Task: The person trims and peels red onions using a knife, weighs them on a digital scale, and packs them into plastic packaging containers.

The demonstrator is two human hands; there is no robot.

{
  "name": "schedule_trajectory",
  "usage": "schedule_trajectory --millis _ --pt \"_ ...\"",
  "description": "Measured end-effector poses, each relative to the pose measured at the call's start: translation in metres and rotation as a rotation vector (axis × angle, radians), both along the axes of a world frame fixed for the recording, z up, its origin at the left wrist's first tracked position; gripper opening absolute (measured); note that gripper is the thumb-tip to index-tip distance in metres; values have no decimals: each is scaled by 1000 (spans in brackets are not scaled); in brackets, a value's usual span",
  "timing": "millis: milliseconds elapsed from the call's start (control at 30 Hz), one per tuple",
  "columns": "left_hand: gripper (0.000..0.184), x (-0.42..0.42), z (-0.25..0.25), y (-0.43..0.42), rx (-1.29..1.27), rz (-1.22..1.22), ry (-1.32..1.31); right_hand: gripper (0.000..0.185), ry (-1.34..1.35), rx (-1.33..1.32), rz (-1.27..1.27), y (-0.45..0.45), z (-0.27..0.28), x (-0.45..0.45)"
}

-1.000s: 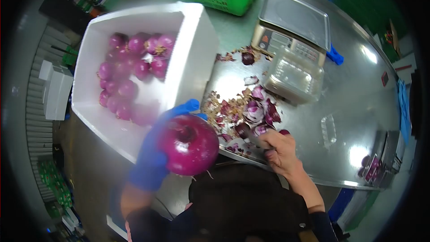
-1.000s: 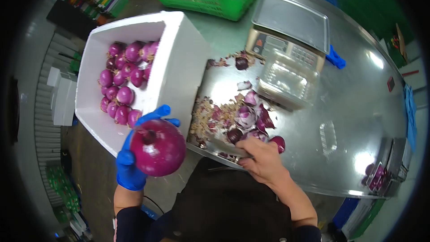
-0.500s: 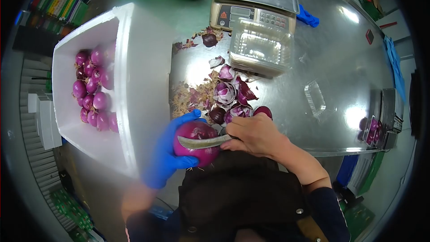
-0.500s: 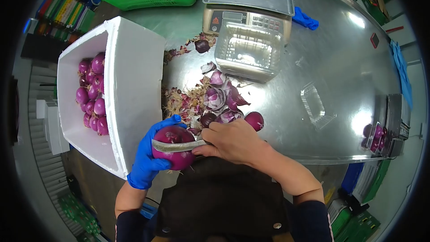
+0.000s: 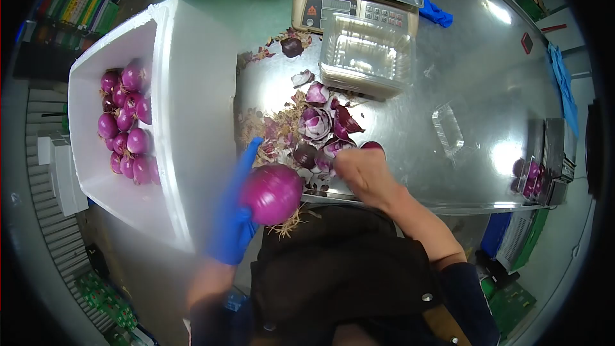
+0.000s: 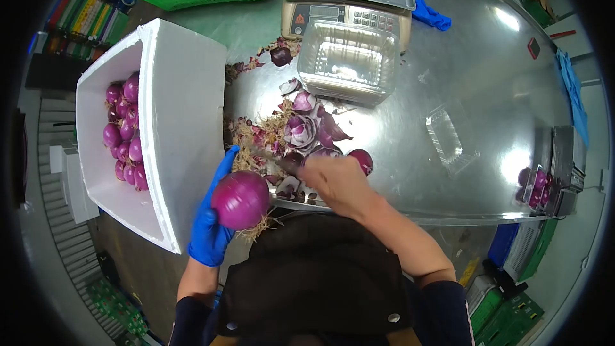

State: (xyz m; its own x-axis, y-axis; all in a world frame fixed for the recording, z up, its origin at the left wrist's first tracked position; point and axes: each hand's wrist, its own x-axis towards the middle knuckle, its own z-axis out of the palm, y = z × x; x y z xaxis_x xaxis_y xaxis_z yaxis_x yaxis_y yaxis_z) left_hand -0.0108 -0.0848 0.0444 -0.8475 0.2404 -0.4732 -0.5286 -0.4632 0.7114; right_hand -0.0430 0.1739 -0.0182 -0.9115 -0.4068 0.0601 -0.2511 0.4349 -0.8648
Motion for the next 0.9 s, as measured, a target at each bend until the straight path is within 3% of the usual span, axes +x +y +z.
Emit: schedule_trajectory --millis 67,200,300,367,433,467,533,600,700,900 --pt "119 8 -29 -6 215 -83 15 30 -38 58 -67 2 0 -8" --pt "107 31 -32 4 465 196 -388 39 111 31 26 3 27 6" --pt "50 27 -20 15 529 364 -491 45 361 133 160 -4 35 11" --pt "52 31 -12 25 -279 -74 101 47 455 183 184 -11 34 15" --pt "56 34 -13 26 -603 -275 335 47 447 244 187 -16 31 17" --pt "59 37 -18 23 -530 -250 270 47 444 274 188 -17 29 18" --pt "66 40 -22 20 -58 -55 -35 47 447 299 189 -16 23 19" --pt "74 40 -22 20 739 291 -505 47 446 309 166 -13 19 17" --pt "81 47 -37 11 965 184 -515 47 448 299 133 -8 19 14" --pt "79 49 -39 15 850 223 -531 46 436 300 201 -5 24 12"
